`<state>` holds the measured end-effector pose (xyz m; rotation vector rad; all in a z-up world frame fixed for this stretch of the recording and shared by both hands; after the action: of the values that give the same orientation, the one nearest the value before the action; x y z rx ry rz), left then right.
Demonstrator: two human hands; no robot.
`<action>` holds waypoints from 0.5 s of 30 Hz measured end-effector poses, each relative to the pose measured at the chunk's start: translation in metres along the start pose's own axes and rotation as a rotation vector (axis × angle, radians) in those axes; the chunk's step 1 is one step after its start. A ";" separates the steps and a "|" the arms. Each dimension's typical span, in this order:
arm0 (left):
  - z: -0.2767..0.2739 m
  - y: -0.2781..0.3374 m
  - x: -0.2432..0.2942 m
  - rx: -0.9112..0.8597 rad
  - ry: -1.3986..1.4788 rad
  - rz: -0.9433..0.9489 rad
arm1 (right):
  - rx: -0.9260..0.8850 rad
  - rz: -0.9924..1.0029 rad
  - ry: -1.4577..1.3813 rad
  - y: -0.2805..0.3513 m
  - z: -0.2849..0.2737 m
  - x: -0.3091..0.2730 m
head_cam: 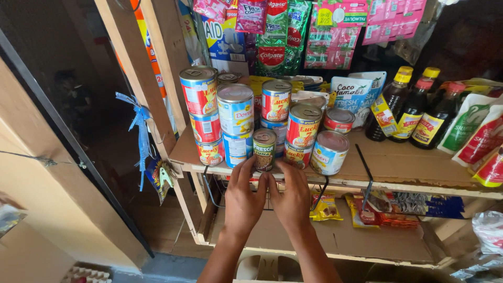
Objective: Organizing canned goods and condiment bottles onto wooden grocery shelves from a storage bin.
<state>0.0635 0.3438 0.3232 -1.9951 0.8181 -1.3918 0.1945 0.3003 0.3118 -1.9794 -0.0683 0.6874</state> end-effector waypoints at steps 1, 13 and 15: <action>0.000 0.000 0.000 -0.002 0.000 0.001 | 0.001 0.001 0.001 0.000 0.000 0.001; -0.002 0.015 -0.002 -0.021 0.003 -0.006 | 0.015 -0.059 0.030 0.000 -0.002 -0.007; -0.003 0.020 0.002 -0.013 0.055 0.021 | -0.034 0.025 -0.081 0.000 -0.004 -0.005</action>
<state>0.0579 0.3289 0.3105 -1.9606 0.8718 -1.4384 0.1921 0.2954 0.3150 -1.9877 -0.1051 0.7880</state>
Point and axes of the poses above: each hand's wrist, its own y-axis away from the middle knuckle, its own z-axis out of the palm, x = y × z, the point moved 7 cm from there along -y, towards the middle knuckle, and after that the axes turned 6 degrees about -x, right-handed, at the moved point
